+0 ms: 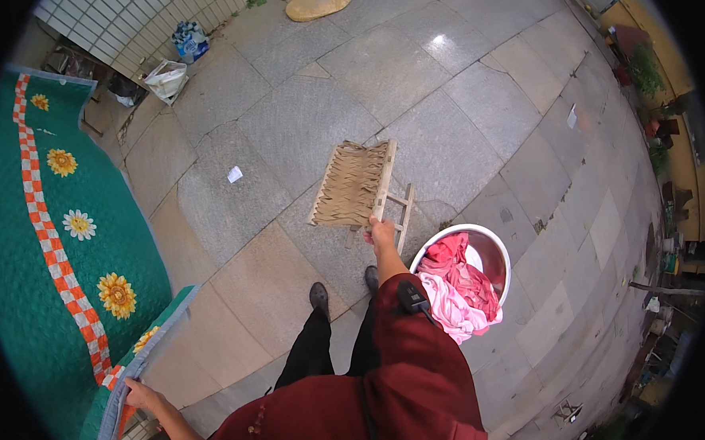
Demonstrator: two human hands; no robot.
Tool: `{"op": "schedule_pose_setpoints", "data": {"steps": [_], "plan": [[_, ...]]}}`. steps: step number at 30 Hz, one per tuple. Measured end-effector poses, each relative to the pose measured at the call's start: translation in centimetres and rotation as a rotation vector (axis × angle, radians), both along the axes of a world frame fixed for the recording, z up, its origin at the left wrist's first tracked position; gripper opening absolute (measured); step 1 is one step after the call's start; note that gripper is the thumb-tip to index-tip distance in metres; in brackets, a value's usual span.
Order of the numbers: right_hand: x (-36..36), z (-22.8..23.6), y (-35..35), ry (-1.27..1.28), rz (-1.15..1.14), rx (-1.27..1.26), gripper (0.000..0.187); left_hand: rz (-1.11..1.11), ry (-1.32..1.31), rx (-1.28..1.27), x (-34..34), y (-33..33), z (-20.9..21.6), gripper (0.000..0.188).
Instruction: The person folds a large quilt outdoors and places it on a clothesline. They then move a small stool and carry a pillowcase indoors. Inside a utility room, they load several pieces of clothing into a top-loading washing machine and start the cycle.
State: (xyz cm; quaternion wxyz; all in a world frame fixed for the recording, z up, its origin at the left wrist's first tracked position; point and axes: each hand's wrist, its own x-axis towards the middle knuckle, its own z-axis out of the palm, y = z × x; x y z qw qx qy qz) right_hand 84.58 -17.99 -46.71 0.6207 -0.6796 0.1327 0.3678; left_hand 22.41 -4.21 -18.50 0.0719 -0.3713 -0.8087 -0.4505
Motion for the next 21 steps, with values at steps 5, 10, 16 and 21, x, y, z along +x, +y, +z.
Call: {"op": "schedule_pose_setpoints", "data": {"steps": [5,10,16,21], "plan": [[3.2,-2.1,-3.7,0.109,0.389,-0.217,0.033,-0.033,-0.735,0.246,3.8,-3.0,-3.8,0.036],[4.4,-0.9,-10.6,0.2,0.37,-0.083,0.028,0.027,-1.422,0.08,5.6,-8.9,-8.1,0.026],[6.3,3.0,-17.8,0.114,0.379,-0.228,0.021,-0.036,-1.798,-0.082,7.3,-16.0,-8.8,0.038],[7.0,0.2,-22.8,-0.161,0.44,-0.397,0.019,-0.312,-1.857,-0.087,5.0,-24.0,-7.9,0.036]]}}
